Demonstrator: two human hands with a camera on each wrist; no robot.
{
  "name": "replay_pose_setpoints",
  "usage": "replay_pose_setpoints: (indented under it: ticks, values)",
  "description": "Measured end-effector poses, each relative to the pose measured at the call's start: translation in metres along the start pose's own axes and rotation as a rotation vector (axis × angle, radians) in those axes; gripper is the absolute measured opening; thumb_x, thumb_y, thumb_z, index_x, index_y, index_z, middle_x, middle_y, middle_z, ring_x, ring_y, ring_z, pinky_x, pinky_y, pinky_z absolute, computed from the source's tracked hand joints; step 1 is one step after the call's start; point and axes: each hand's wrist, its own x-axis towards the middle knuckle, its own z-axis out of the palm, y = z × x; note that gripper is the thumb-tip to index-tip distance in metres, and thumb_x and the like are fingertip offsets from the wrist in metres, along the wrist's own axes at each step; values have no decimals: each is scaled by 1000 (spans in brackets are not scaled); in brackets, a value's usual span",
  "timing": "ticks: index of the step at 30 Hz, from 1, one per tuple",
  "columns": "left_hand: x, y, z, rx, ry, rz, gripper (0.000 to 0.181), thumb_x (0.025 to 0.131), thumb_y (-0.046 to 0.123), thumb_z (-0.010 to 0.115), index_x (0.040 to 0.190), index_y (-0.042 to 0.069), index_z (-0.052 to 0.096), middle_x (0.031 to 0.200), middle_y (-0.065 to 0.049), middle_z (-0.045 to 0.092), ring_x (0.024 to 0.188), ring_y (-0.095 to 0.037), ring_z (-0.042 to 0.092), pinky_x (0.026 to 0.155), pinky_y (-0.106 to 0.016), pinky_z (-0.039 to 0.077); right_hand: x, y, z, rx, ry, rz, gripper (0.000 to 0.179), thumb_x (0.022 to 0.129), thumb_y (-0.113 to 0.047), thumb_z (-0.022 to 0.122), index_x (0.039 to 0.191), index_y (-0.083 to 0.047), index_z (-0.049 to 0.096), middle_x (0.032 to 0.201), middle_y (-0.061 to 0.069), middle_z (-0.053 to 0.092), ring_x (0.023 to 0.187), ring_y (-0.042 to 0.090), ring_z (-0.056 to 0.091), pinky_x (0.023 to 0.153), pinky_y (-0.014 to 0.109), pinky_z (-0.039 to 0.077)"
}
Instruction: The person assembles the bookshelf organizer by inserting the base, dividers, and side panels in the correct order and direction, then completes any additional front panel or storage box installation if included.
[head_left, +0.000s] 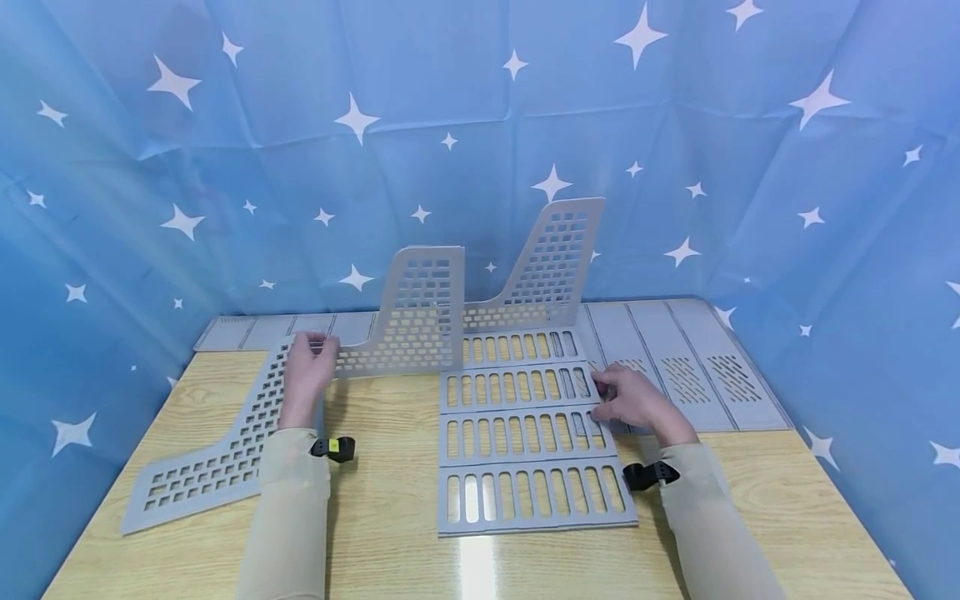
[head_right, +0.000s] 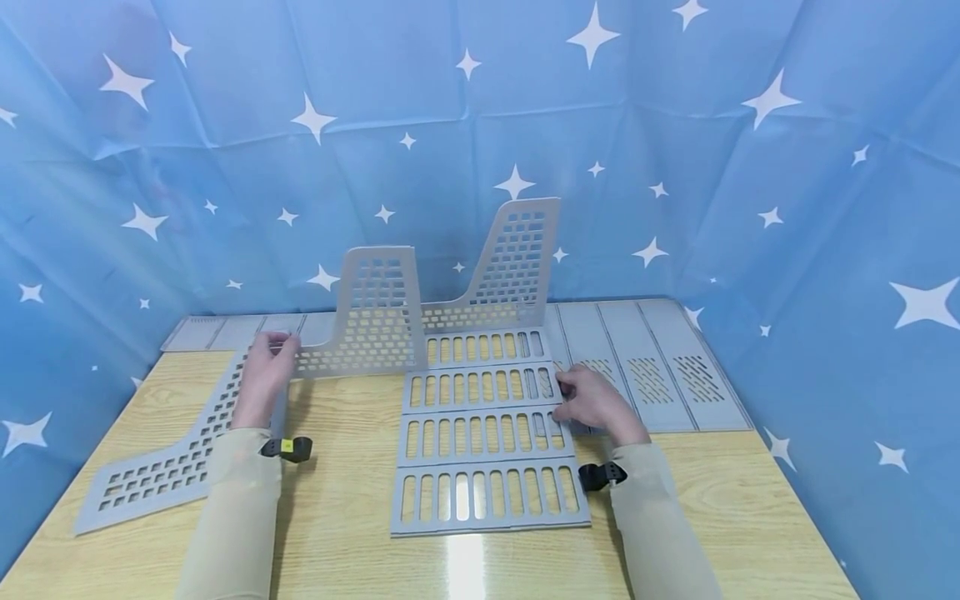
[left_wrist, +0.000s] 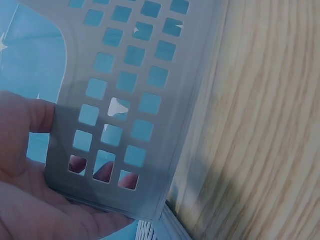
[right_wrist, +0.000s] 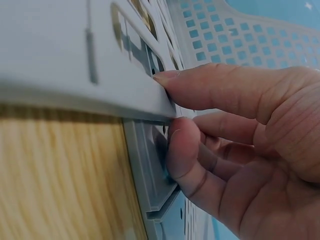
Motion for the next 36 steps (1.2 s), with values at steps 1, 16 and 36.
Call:
replay_pose_setpoints:
  ticks: [1, 16, 36]
  values:
    - [0, 0, 2, -1, 0, 6, 57, 110, 38, 41, 150, -2, 39, 150, -27, 45, 137, -44, 45, 111, -58, 40, 0, 0, 0, -3, 4, -1, 76, 83, -9, 82, 145, 15, 47, 104, 14, 58, 85, 22, 53, 70, 35, 46]
    - [-1, 10, 44, -42, -99, 83, 52, 110, 36, 45, 141, -5, 43, 142, -28, 48, 136, -43, 46, 113, -56, 39, 6, -12, 9, -52, 7, -25, 48, 84, -7, 79, 126, 7, 62, 96, 12, 56, 84, 25, 48, 70, 37, 40]
    - [-19, 30, 101, -113, -233, 158, 49, 111, 35, 47, 141, -3, 45, 140, -25, 52, 135, -40, 50, 113, -52, 42, 7, -14, 14, -101, 14, 11, 77, 83, -15, 81, 148, 10, 48, 105, 14, 59, 88, 25, 51, 76, 41, 46]
